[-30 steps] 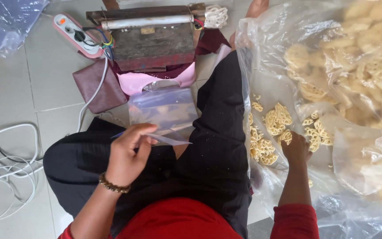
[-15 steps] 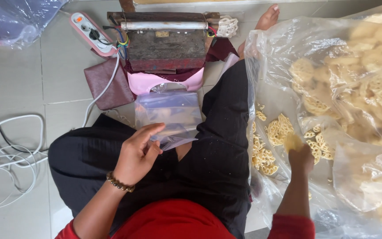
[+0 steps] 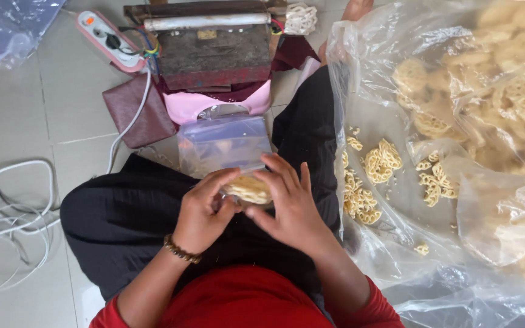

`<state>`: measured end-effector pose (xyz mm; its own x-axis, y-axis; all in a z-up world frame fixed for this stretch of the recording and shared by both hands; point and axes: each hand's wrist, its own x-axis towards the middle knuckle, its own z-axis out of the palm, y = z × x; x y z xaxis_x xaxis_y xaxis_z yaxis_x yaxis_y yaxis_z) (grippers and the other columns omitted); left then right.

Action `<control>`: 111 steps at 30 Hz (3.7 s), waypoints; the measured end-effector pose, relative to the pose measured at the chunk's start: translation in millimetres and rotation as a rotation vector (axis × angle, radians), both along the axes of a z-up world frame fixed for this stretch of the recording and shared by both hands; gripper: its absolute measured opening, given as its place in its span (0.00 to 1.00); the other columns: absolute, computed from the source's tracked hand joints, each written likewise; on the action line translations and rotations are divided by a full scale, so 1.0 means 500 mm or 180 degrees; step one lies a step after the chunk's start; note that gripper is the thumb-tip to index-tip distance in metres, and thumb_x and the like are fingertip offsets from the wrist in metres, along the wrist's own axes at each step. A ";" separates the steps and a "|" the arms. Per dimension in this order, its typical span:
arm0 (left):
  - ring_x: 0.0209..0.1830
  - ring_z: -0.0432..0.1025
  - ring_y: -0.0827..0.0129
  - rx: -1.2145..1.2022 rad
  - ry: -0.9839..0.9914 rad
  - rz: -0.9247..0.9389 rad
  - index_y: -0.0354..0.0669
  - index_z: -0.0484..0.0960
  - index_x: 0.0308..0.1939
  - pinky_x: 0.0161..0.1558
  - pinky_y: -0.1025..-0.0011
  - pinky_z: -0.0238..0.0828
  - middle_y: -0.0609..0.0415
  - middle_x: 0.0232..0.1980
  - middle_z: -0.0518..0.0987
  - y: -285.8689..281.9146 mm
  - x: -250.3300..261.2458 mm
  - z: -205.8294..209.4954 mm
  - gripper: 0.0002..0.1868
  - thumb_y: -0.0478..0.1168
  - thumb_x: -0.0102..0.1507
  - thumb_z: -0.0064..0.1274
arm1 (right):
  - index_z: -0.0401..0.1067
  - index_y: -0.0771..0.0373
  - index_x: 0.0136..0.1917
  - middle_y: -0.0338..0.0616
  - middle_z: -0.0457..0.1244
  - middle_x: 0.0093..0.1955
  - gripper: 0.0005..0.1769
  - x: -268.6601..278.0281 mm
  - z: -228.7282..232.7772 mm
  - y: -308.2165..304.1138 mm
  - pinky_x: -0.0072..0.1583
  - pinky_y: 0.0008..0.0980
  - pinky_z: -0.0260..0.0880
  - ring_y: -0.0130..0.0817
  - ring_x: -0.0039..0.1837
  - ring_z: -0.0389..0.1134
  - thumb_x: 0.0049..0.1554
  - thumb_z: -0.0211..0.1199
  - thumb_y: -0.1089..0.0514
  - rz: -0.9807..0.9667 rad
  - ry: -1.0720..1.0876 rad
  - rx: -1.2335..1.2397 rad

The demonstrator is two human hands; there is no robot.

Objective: Manually filling small plastic bags with crackers and sealing them using a heat sealer.

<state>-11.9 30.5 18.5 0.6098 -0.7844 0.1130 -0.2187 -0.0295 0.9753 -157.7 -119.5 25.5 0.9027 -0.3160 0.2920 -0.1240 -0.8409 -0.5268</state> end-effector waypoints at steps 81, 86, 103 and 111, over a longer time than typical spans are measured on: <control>0.44 0.83 0.60 -0.1449 0.0414 0.0625 0.34 0.82 0.45 0.54 0.63 0.87 0.45 0.42 0.85 0.079 0.012 0.067 0.04 0.31 0.66 0.55 | 0.78 0.66 0.52 0.55 0.70 0.49 0.08 -0.015 0.049 -0.012 0.59 0.45 0.80 0.49 0.53 0.75 0.59 0.64 0.69 0.0289 -0.1251 0.4191; 0.50 0.81 0.56 -0.1128 -0.0052 0.0223 0.40 0.82 0.38 0.63 0.55 0.80 0.47 0.43 0.84 0.097 0.042 0.101 0.07 0.37 0.68 0.51 | 0.77 0.56 0.47 0.48 0.70 0.57 0.02 -0.022 0.083 -0.015 0.67 0.40 0.72 0.43 0.65 0.71 0.59 0.65 0.59 0.0233 -0.0706 0.2421; 0.44 0.84 0.72 0.0171 0.0469 0.0225 0.41 0.86 0.45 0.53 0.77 0.85 0.52 0.45 0.87 0.094 0.130 0.042 0.11 0.29 0.59 0.59 | 0.69 0.59 0.39 0.39 0.65 0.38 0.09 0.036 0.084 -0.030 0.47 0.25 0.70 0.28 0.42 0.68 0.55 0.67 0.68 -0.0035 -0.0068 0.1665; 0.37 0.79 0.57 0.0736 -0.2254 0.0350 0.48 0.83 0.33 0.41 0.62 0.79 0.54 0.34 0.81 -0.036 0.240 -0.006 0.05 0.33 0.62 0.56 | 0.78 0.65 0.41 0.51 0.68 0.44 0.04 0.169 0.074 -0.135 0.54 0.46 0.74 0.51 0.51 0.72 0.57 0.66 0.70 -0.0008 -0.0667 0.0626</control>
